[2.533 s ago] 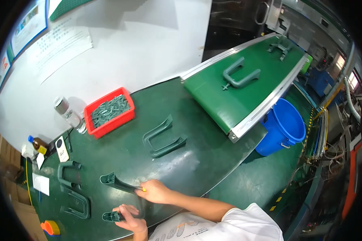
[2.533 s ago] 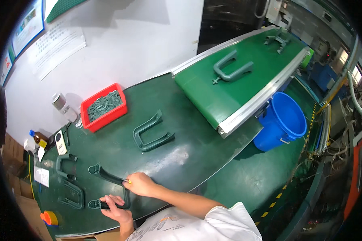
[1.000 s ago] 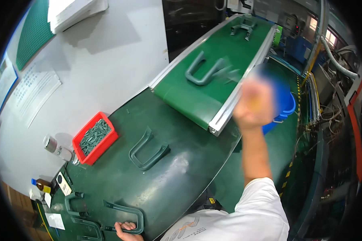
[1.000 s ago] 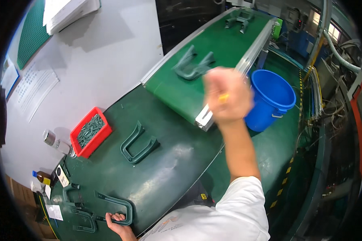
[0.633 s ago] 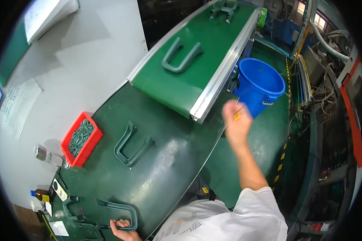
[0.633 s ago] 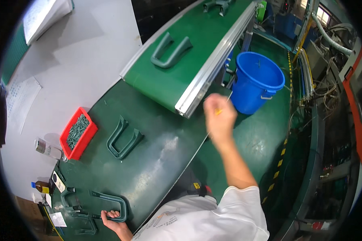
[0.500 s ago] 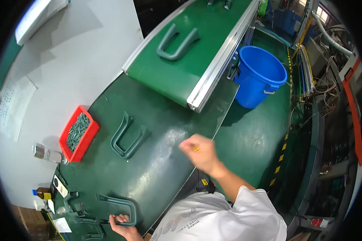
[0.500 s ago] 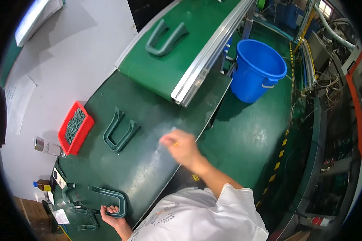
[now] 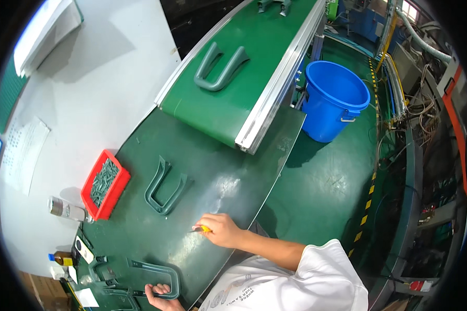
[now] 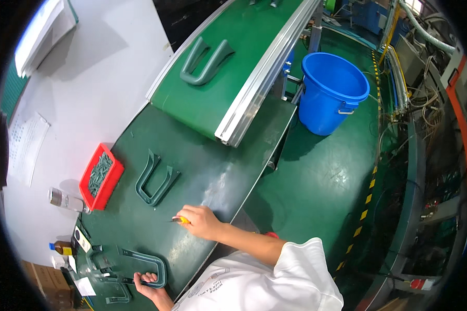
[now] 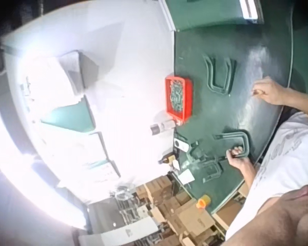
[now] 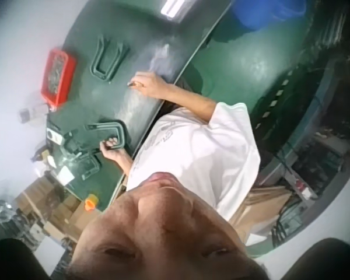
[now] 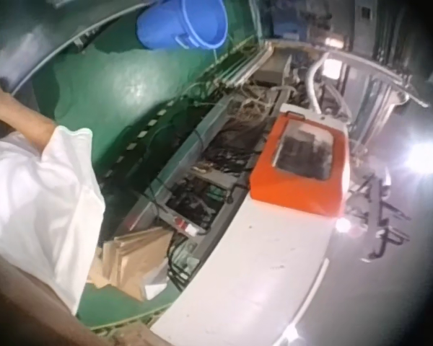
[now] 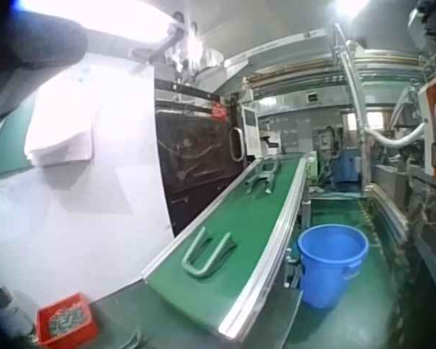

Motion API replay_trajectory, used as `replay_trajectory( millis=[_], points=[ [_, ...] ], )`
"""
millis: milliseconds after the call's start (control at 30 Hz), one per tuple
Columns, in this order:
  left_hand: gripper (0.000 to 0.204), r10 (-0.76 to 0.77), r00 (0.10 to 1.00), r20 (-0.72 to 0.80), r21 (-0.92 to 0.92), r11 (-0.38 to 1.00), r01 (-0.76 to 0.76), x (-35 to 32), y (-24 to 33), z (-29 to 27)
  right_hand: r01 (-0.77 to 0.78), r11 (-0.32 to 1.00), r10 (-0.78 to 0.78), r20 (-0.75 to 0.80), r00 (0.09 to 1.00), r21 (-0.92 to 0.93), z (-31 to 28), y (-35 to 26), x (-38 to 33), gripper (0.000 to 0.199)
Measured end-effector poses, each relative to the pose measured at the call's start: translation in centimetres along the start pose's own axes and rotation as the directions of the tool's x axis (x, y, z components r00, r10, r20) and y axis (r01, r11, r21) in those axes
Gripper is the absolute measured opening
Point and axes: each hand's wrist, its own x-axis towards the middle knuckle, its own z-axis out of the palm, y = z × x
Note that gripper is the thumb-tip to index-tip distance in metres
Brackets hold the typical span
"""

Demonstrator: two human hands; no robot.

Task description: Deburring or cleaning the edges of green plastic u-shaped molded parts using a utility knife.

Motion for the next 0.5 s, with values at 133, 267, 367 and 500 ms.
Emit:
replay_trajectory(
  millis=[133,267,367,500],
  points=[
    [0.018,0.026,0.998,-0.051,0.069,0.997,-0.023,-0.3,-0.1,0.8,0.015,1.0,-0.015,0.002,1.0,-0.016,-0.4,1.1,-1.5,0.016],
    [0.024,0.019,0.992,-0.128,0.263,0.965,0.016,-2.6,1.1,3.9,0.0,0.998,-0.002,0.031,1.0,0.058,0.3,3.2,-2.3,0.018],
    [0.027,0.03,0.994,-0.106,0.282,0.96,0.001,-2.3,1.2,3.5,-0.028,0.998,0.024,0.068,0.997,0.062,0.8,3.5,-2.2,0.013],
    [0.029,0.008,0.997,-0.082,0.397,0.918,0.025,-0.6,1.6,1.6,-0.04,0.994,0.031,0.09,0.995,0.1,0.4,3.3,-2.1,0.014]
  ],
)
